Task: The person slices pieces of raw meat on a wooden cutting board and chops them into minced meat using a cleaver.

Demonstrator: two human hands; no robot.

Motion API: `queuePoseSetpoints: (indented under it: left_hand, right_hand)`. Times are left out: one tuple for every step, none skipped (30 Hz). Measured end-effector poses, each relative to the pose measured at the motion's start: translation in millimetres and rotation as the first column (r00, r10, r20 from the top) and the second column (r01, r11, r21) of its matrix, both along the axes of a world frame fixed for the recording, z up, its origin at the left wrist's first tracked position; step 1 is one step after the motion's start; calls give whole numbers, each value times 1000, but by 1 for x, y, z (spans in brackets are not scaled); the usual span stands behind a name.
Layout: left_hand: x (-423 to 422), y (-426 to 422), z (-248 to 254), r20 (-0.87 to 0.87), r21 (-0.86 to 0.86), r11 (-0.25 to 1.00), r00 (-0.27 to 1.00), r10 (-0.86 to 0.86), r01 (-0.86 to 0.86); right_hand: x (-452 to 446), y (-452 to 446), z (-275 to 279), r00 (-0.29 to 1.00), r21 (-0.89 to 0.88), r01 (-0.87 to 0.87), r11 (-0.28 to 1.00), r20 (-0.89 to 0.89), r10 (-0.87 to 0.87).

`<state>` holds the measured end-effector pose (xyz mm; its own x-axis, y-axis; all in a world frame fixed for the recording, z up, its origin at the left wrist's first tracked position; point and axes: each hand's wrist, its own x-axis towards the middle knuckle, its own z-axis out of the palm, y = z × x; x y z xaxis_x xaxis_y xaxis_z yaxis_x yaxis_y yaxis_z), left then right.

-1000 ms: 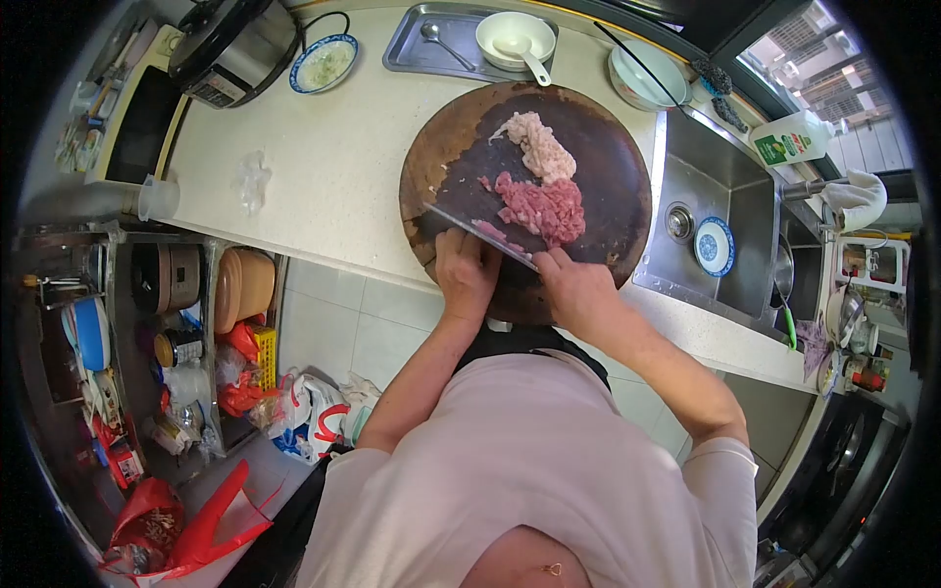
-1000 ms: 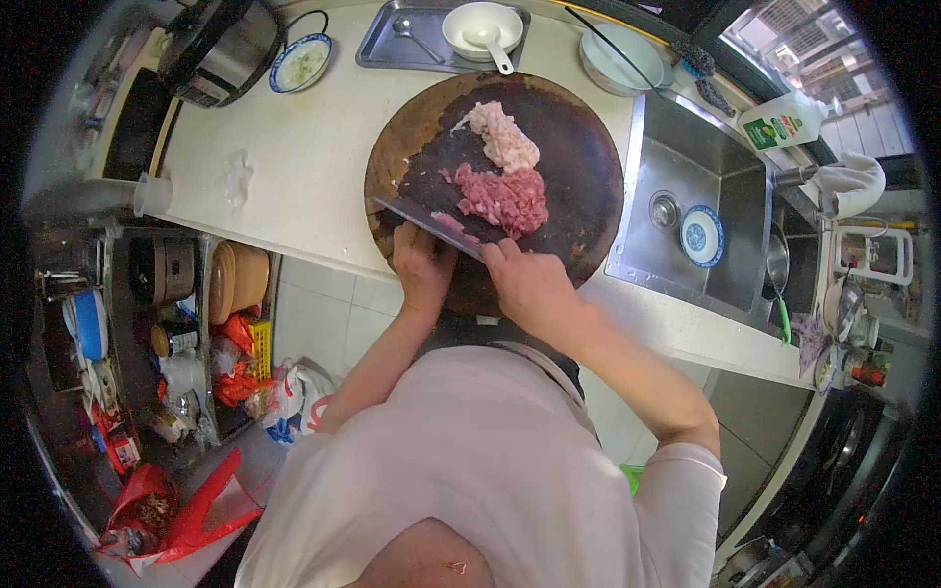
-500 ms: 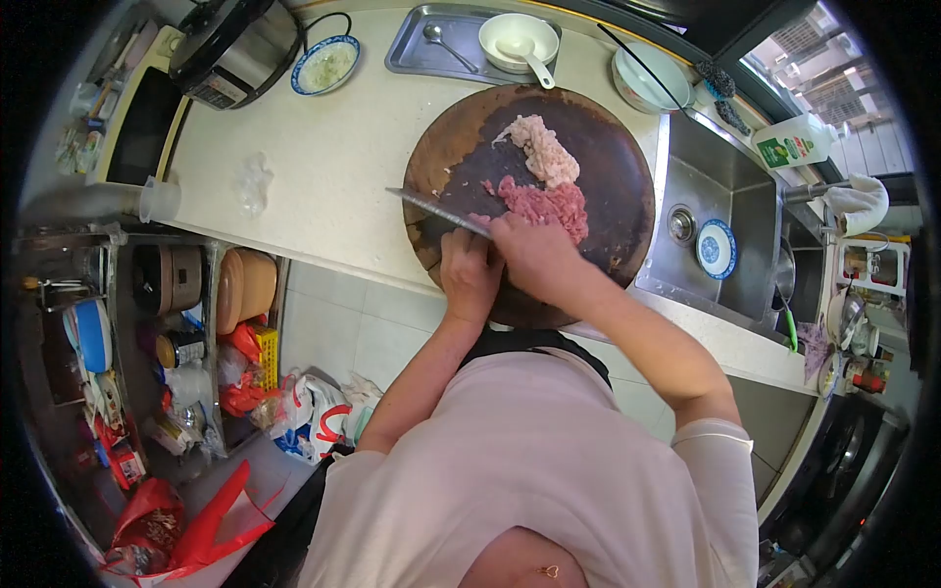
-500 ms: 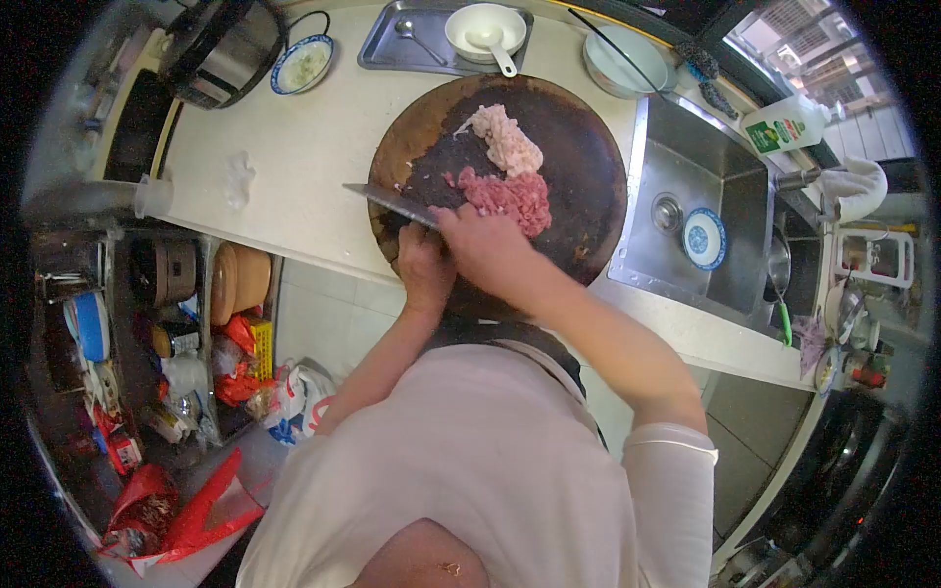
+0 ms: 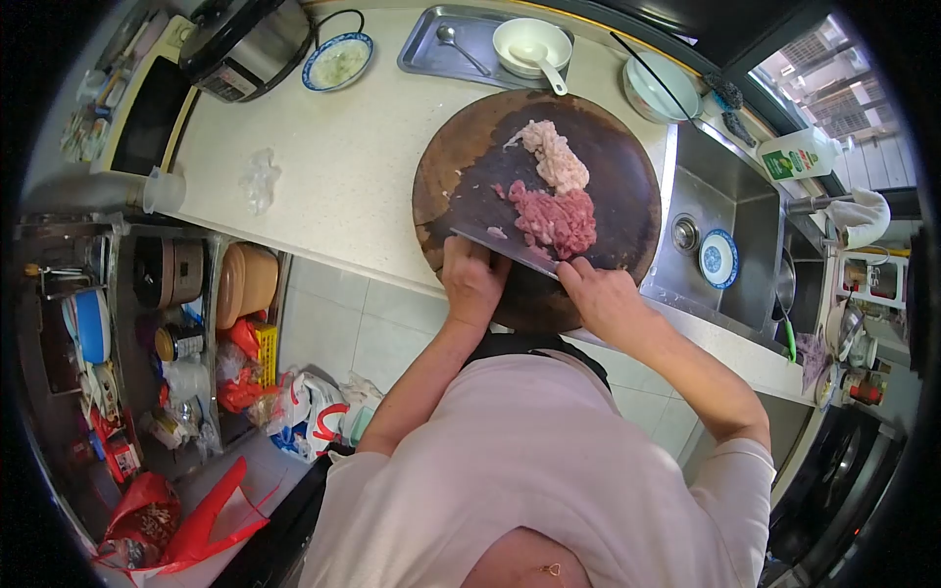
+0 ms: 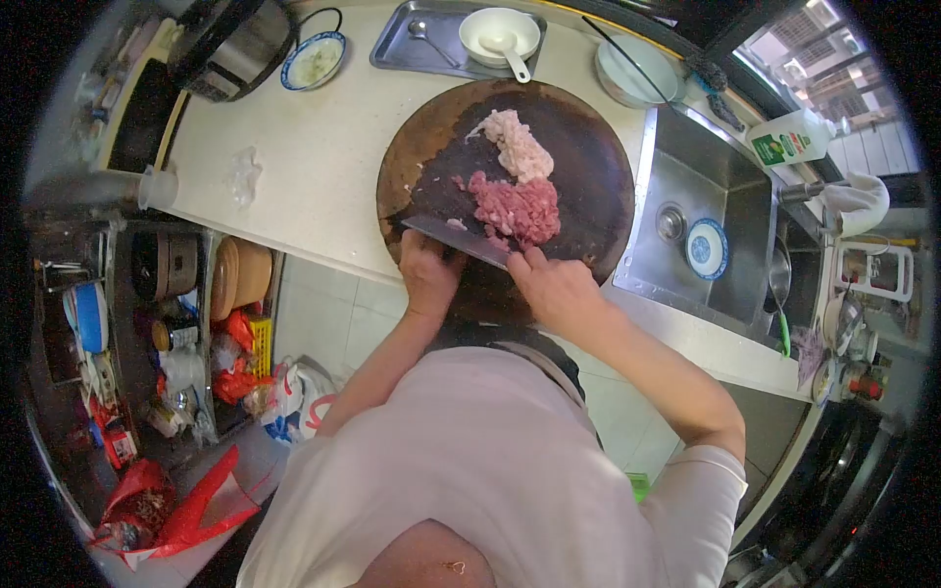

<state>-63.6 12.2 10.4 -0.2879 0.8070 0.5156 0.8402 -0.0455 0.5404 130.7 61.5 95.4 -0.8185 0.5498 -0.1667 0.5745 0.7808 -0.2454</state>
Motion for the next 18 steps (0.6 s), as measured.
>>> queuePoseSetpoints:
  left_hand:
    - [0, -1, 0, -8, 2, 1000, 1000, -20, 20]
    - [0, -1, -4, -11, -9, 1000, 1000, -8, 7]
    - [0, -1, -9, -15, -21, 1000, 1000, 0, 0]
    - [0, 1, -12, -23, -26, 1000, 1000, 7, -8]
    - [1, 1, -12, -21, -28, 1000, 1000, -8, 7]
    - [2, 0, -12, -20, -30, 999, 1000, -22, 21]
    - [3, -2, -11, -21, -35, 999, 999, -41, 41]
    - [2, -4, -10, -8, -35, 997, 998, -62, 62]
    - [0, -5, -7, 7, -30, 996, 997, -81, 82]
    - [0, -6, -6, 24, -25, 995, 995, -97, 98]
    - [-1, -8, -5, 69, -75, 992, 993, -97, 102]
    - [0, -8, -7, 84, -56, 996, 995, -59, 64]
    - [0, -9, -11, 98, -38, 999, 995, -20, 23]
    - [0, -9, -13, 115, -23, 1000, 993, 17, -14]
    - [0, -10, -13, 90, -32, 999, 996, 7, -4]
    - [-1, -12, -13, 69, -44, 999, 998, -3, 6]
    - [-1, -12, -11, 48, -54, 998, 999, -11, 14]
    - [0, -11, -9, 40, -31, 999, 999, -13, 15]
  right_hand:
    - [-5, 2, -3, 997, 32, -25, 999, -77, 28]
    - [-16, 7, -8, 987, 65, -44, 997, -154, 54]
    - [-28, 10, -13, 970, 99, -54, 994, -230, 76]
    - [-43, 13, -18, 967, 87, -50, 995, -244, 70]
    - [-60, 18, -23, 963, 81, -49, 995, -259, 69]
    - [-69, 22, -26, 959, 76, -50, 996, -276, 69]
    - [-69, 26, -28, 962, 40, -4, 999, -272, 15]
    - [-65, 28, -29, 964, 3, 43, 999, -263, -41]
    - [-60, 29, -29, 964, -29, 90, 996, -250, -94]
    - [-55, 29, -28, 960, -58, 140, 988, -237, -150]
    - [-52, 30, -26, 954, -86, 186, 979, -224, -201]
    - [-49, 30, -25, 946, -114, 227, 967, -212, -247]
    - [-42, 24, -24, 921, -29, 211, 977, -328, -209]
    - [-37, 18, -20, 943, -29, 165, 986, -288, -166]
    - [-31, 13, -13, 961, -33, 121, 992, -246, -126]
    - [-25, 8, -6, 976, -41, 78, 996, -201, -85]
    - [-20, 5, 0, 986, -46, 55, 997, -155, -61]
    - [-17, 3, 6, 993, -52, 29, 998, -112, -34]
